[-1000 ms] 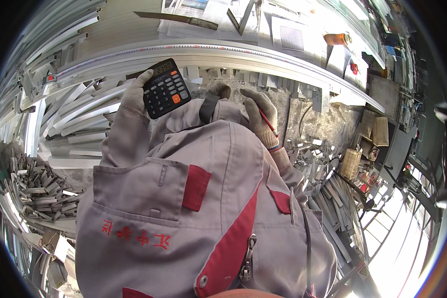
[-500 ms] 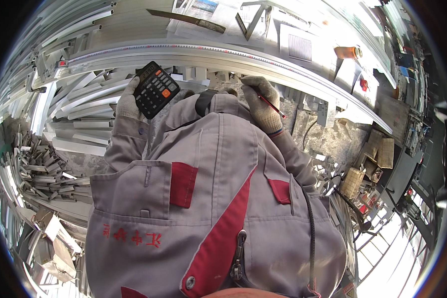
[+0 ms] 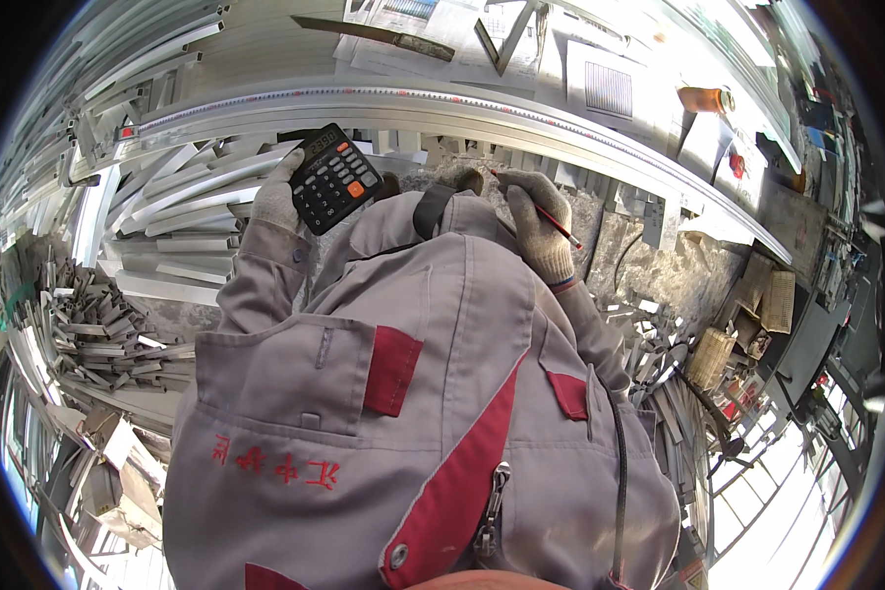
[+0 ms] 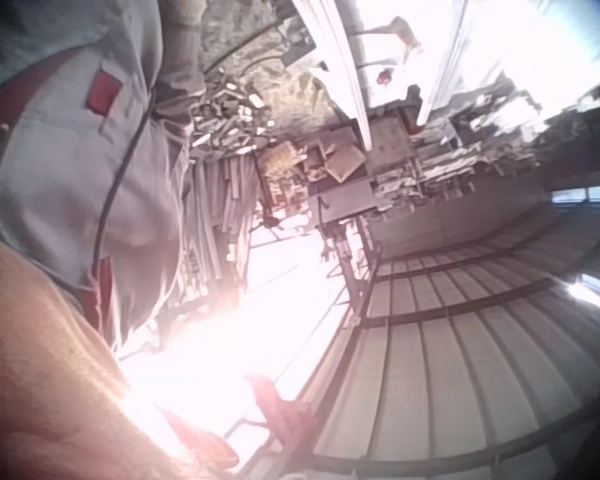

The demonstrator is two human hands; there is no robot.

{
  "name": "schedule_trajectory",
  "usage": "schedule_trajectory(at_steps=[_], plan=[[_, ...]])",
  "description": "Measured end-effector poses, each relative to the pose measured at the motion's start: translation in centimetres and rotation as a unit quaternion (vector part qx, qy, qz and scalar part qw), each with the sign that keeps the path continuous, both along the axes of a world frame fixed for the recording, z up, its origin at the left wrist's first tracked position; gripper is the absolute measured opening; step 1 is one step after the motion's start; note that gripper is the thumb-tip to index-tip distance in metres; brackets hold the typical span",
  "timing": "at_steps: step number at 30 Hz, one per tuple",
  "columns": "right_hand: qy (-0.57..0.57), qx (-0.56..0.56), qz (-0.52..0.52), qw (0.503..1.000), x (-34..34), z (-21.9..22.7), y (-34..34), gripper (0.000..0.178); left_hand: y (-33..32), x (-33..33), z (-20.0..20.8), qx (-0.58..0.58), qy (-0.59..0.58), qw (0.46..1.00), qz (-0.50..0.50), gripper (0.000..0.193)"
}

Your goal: The person uses a calculator to compute measurements, then marks a long metal profile with a red pencil at calculated intervals. The person repeats this cycle of calculation and marking along the length of the profile.

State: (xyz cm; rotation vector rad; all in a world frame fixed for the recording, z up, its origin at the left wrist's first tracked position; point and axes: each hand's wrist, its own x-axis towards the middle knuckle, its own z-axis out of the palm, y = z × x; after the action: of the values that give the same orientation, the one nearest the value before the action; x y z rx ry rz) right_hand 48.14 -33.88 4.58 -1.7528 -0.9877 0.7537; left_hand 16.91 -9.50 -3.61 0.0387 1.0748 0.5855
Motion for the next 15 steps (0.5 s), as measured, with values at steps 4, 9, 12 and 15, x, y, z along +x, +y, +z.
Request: schedule_trajectory(at_steps=[4, 9, 12, 15], plan=[[0.009, -0.007, -0.025, 1.0, -0.4, -0.1, -0.8, 0.02, 0.9, 1.0, -1.7, -0.011, -0.007, 0.999, -0.033, 0.026], [0.024, -0.009, -0.056, 0.998, -1.3, -0.3, -1.4, 0.02, 1.8, 1.6, -3.2, -0.014, -0.006, 0.998, -0.058, 0.025], [0.012, -0.007, -0.085, 0.996, -2.1, -0.5, -1.3, 0.017, 2.4, 1.7, -3.4, -0.012, 0.015, 0.997, -0.072, 0.024], [0.004, 0.002, -0.097, 0.995, -2.8, -0.4, -1.0, 0.016, 2.7, 1.6, -3.2, -0.023, 0.019, 0.997, -0.073, 0.024]])
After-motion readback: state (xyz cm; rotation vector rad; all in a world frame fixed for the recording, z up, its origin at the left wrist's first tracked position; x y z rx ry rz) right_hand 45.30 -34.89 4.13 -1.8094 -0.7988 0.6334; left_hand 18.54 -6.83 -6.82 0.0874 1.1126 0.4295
